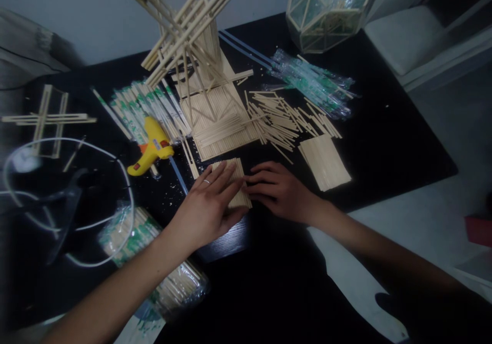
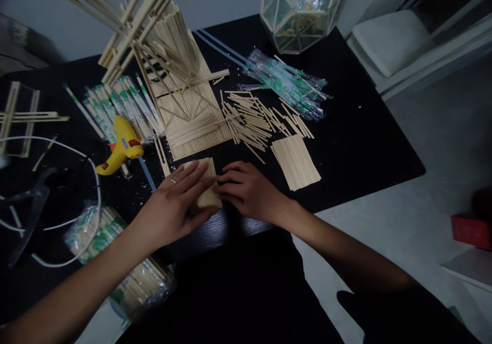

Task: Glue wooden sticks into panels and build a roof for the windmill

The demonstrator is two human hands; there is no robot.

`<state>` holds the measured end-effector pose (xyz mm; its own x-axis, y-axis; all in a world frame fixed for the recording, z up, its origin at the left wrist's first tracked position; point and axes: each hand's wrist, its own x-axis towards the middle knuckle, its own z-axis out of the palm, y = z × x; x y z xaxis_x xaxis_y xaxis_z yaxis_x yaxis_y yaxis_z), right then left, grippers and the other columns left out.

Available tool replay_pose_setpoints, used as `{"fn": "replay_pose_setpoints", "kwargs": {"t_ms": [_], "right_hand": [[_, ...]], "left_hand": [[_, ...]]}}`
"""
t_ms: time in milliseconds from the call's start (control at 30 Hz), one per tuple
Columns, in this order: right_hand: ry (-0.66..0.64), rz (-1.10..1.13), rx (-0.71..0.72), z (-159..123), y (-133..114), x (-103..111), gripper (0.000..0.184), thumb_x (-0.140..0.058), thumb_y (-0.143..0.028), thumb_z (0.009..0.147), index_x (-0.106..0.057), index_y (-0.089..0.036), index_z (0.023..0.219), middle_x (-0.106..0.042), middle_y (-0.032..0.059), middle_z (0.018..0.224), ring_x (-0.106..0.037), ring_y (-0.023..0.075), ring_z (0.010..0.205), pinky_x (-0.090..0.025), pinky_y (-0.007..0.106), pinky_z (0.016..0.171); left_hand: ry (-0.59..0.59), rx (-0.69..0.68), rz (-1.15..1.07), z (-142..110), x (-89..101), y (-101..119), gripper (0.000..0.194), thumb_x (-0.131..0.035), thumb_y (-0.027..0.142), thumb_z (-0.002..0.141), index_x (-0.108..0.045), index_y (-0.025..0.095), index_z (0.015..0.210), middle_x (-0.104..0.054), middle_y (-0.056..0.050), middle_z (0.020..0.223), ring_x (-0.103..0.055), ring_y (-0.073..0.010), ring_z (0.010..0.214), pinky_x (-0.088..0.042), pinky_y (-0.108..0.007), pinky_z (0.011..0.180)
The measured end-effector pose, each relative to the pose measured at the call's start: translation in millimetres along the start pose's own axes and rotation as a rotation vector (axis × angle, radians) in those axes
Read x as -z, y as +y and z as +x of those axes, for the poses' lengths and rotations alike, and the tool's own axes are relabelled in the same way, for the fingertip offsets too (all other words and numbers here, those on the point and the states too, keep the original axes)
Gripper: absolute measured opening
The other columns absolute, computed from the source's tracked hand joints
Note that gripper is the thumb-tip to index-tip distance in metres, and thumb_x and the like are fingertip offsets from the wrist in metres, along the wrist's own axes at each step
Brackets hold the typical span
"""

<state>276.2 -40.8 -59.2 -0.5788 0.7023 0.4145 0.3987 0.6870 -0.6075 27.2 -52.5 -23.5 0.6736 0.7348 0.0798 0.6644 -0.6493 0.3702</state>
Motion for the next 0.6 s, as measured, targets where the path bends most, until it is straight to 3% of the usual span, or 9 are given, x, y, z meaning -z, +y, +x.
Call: {"fn": "replay_pose_setpoints", "kwargs": {"t_ms": [600], "right_hand": [[-0.017, 0.009, -0.021, 0.0, -0.4, 0.6, 0.016, -0.069, -0.019, 0.101, -0.08, -0.023, 0.111, -0.081, 0.0066, 0.117, -0.064, 0.0283, 0.121, -0.057, 0.049, 0.099]], "left_hand": [[-0.012, 0.012, -0.01, 0.3, 1.4, 0.5, 0.056, -0.07, 0.041, 0.098, -0.06, 0.016, 0.147, -0.05, -0.021, 0.163, -0.045, -0.0398, 0.154, -0.038, -0.064, 0.127]]}}
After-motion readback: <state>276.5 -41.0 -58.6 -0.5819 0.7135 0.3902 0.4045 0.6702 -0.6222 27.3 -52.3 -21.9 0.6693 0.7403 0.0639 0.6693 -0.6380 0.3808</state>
